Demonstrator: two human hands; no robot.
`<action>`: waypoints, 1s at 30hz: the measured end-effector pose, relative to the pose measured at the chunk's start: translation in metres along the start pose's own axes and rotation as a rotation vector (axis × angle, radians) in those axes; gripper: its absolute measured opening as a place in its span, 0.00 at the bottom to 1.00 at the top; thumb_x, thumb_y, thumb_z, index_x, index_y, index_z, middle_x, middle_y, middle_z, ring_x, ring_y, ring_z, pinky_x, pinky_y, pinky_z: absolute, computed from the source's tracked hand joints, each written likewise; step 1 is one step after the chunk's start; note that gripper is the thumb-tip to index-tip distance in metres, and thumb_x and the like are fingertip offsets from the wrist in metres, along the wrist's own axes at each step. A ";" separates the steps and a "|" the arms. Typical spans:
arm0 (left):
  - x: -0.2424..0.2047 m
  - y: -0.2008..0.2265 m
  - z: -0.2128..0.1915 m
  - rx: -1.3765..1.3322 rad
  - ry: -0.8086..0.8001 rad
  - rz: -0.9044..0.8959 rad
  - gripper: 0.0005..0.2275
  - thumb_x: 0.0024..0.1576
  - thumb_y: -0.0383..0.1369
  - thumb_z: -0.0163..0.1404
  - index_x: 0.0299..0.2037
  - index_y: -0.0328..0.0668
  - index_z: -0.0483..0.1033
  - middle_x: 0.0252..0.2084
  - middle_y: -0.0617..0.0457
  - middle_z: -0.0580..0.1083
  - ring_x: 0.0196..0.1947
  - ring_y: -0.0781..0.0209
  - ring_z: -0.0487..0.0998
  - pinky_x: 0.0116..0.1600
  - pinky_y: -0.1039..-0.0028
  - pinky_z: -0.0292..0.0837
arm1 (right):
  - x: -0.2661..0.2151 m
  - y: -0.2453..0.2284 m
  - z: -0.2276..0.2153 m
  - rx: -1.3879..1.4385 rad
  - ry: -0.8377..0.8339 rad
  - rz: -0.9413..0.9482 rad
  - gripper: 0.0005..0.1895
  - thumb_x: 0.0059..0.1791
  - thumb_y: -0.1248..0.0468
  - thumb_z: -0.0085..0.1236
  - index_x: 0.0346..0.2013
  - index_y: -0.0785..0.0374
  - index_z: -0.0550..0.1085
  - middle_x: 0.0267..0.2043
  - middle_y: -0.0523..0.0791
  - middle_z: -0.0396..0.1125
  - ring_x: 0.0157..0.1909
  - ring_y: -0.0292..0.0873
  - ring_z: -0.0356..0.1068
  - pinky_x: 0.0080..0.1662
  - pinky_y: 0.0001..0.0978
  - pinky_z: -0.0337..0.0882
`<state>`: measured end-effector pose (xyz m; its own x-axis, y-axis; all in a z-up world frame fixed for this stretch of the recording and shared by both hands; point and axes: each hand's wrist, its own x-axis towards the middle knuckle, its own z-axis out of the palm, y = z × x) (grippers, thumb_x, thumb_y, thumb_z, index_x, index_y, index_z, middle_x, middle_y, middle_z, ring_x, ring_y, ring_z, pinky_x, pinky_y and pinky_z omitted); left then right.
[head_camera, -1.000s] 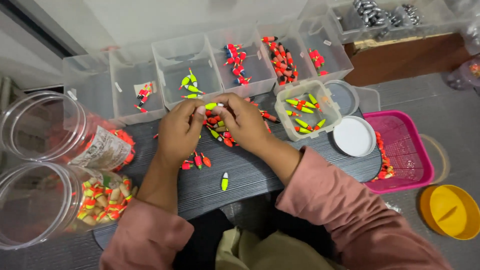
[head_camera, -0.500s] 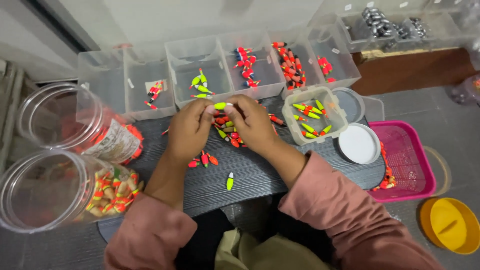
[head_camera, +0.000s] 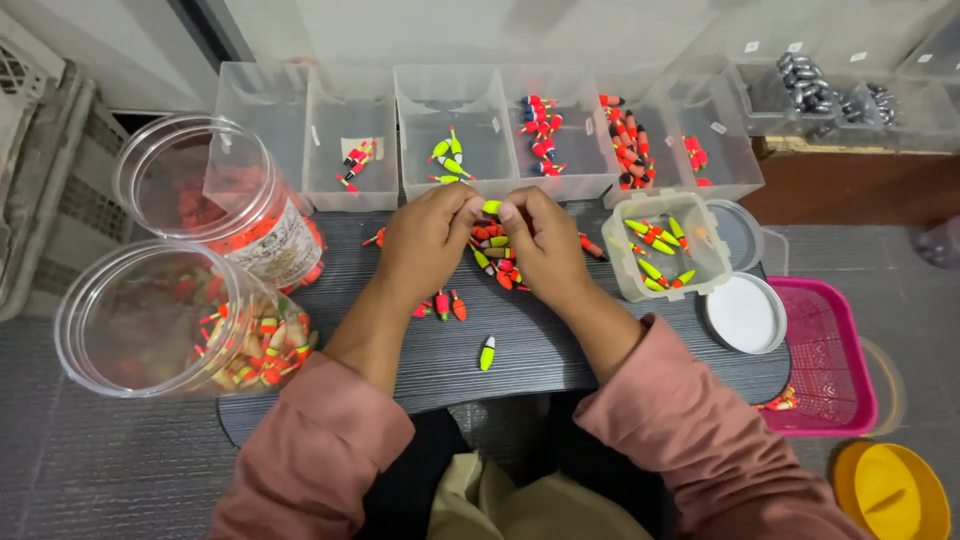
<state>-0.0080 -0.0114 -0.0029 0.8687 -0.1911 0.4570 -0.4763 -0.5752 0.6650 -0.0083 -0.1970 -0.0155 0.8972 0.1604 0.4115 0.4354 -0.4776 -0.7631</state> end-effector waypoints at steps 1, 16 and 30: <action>0.000 0.000 0.000 -0.006 -0.005 0.001 0.10 0.67 0.41 0.44 0.38 0.52 0.75 0.27 0.49 0.73 0.34 0.42 0.79 0.40 0.57 0.75 | 0.000 0.005 0.001 -0.006 -0.005 -0.004 0.10 0.58 0.58 0.48 0.39 0.59 0.75 0.27 0.48 0.69 0.34 0.53 0.72 0.41 0.45 0.71; 0.010 -0.003 -0.013 0.189 0.433 -0.374 0.10 0.64 0.43 0.50 0.42 0.49 0.79 0.26 0.48 0.77 0.34 0.42 0.81 0.40 0.54 0.75 | -0.001 0.000 0.011 -0.205 -0.057 -0.223 0.04 0.52 0.61 0.57 0.39 0.55 0.77 0.29 0.45 0.70 0.38 0.54 0.73 0.46 0.45 0.71; 0.005 -0.008 -0.008 0.096 0.240 0.032 0.06 0.62 0.39 0.52 0.46 0.60 0.80 0.37 0.58 0.78 0.38 0.51 0.81 0.42 0.60 0.77 | -0.011 -0.007 0.003 -0.700 -0.236 -0.183 0.15 0.38 0.46 0.63 0.28 0.49 0.74 0.35 0.41 0.67 0.44 0.48 0.65 0.51 0.46 0.61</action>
<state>-0.0012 -0.0019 -0.0013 0.7909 -0.0223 0.6115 -0.4778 -0.6470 0.5943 -0.0205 -0.1927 -0.0166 0.8416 0.4323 0.3238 0.5005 -0.8496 -0.1666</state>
